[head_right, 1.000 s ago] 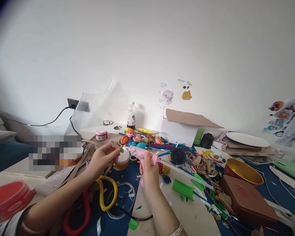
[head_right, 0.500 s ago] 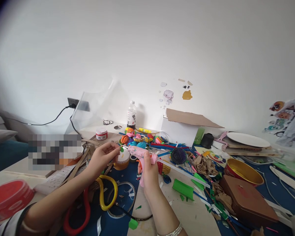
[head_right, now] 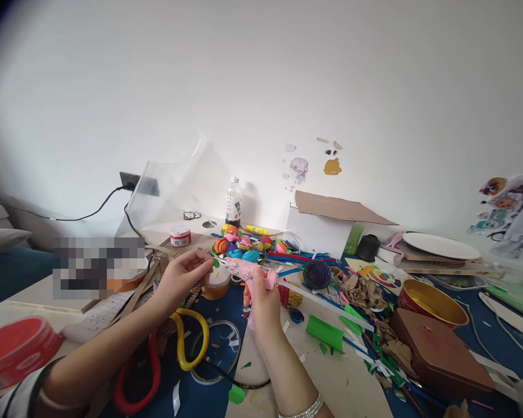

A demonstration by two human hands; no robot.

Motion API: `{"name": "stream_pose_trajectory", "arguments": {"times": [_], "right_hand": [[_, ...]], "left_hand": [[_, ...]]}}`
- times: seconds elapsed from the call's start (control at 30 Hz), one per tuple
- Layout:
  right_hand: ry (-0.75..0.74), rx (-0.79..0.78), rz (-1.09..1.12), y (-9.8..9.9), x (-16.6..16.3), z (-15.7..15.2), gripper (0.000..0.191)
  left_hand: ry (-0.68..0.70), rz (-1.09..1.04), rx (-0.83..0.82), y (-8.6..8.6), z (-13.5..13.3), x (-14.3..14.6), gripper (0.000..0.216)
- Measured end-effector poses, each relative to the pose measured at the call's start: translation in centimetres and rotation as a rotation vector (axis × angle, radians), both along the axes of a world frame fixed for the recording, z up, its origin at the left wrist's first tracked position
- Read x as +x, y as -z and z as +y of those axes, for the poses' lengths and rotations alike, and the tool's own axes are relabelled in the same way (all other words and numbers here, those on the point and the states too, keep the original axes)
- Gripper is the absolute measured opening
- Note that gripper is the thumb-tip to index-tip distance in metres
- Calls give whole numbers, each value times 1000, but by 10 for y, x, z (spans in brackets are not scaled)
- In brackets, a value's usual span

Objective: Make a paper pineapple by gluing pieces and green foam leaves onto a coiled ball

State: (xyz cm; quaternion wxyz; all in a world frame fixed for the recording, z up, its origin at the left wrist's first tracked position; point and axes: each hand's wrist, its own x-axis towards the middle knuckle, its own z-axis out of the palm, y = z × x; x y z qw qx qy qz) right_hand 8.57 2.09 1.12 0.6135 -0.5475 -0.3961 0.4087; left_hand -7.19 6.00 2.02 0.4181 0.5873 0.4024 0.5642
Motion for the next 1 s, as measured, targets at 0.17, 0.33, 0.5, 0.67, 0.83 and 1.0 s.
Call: {"name": "stream_pose_trajectory", "arguments": {"times": [0.17,0.33,0.5,0.67,0.83,1.0], "right_hand": [[-1,7,4,0,0,0,51],[-3,5,0,-2,0,-2,51],[25,14,5,-1,0,-1,49],[29,11,-10,-1,0,-1,48],[36,8,-19,-2,-1,-1,48],[47,19,-21,0,0,0,49]], "left_hand": [[-8,3,-3,-1,-1,0,23],[-10,3,-1,-1,-1,-1,24],[-12,-2,1,-2,-1,-1,24],[-8,-4,-4,-4,-3,-1,25],[-3,-7,-8,-4,-2,-1,26],[0,-14,-13,-3,-2,-2,25]]}}
